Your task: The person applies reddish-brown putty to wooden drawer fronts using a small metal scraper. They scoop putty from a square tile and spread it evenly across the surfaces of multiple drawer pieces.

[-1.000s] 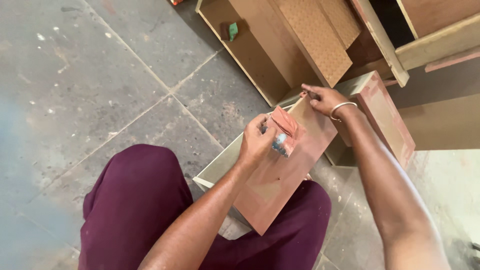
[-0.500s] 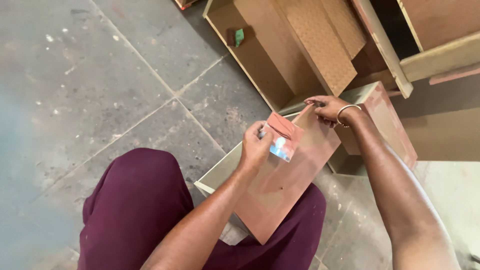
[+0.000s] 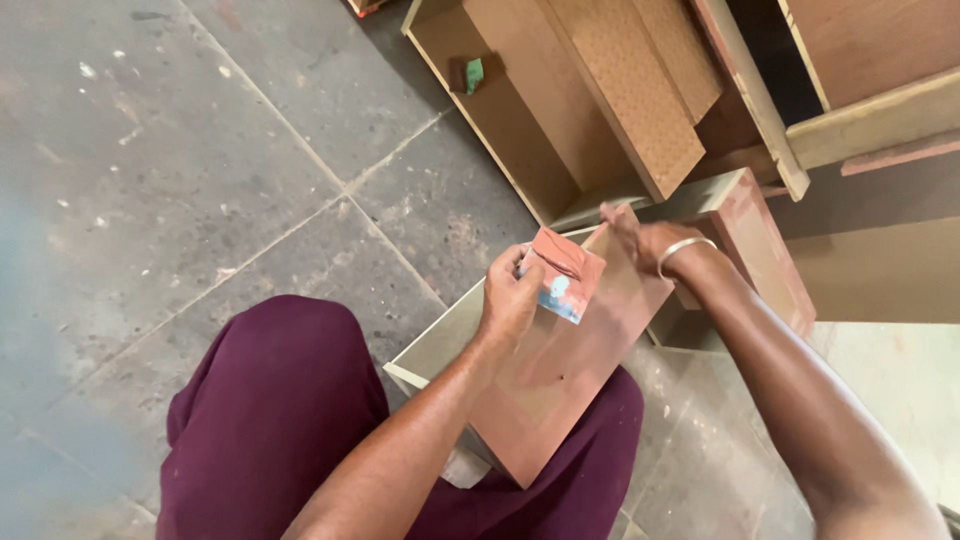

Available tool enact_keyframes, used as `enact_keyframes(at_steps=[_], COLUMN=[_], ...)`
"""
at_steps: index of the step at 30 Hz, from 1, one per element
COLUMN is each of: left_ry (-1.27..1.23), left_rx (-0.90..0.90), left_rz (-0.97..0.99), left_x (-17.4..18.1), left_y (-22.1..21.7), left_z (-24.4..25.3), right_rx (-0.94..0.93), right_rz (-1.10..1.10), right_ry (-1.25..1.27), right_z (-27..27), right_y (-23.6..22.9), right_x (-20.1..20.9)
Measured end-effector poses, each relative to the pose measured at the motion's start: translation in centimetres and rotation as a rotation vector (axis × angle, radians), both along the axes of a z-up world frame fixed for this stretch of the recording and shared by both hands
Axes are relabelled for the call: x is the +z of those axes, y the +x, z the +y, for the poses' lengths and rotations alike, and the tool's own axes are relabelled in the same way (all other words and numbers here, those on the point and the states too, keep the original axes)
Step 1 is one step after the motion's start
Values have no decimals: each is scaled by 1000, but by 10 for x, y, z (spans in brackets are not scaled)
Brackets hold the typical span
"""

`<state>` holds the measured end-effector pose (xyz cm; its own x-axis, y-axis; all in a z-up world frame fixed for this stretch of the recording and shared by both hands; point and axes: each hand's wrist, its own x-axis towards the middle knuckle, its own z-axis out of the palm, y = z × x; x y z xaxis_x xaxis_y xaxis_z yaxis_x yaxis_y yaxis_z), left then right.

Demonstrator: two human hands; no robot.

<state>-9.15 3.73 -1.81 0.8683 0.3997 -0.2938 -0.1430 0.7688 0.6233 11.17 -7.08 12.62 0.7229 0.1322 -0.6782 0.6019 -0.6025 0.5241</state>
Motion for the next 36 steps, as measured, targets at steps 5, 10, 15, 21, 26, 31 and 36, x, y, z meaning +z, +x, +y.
enact_keyframes(at_steps=[5,10,15,21,26,31,36], left_ry=[39,-55,-205,-182,-293,-212,-173], left_rx=[-13,23,135,268,214,273,255], left_rz=[10,-15,97,-124,-8,-149,-136], left_x=[-1,-7,26,89,99,83,84], left_y=[-1,7,16,-11,-40,-36,-32], left_z=[1,10,59,152,162,150,144], right_rx=[-108,-358,-320,-326,-200,135,-167], right_rz=[158,133,217,481,226,259,156], right_ry=[328,486,396,356,242,49,199], right_z=[-12,3,2,38,67,56,54], right_y=[21,29,-64,-112,-109,-144,-88], right_x=[9,-20,-19,2,8,24,10])
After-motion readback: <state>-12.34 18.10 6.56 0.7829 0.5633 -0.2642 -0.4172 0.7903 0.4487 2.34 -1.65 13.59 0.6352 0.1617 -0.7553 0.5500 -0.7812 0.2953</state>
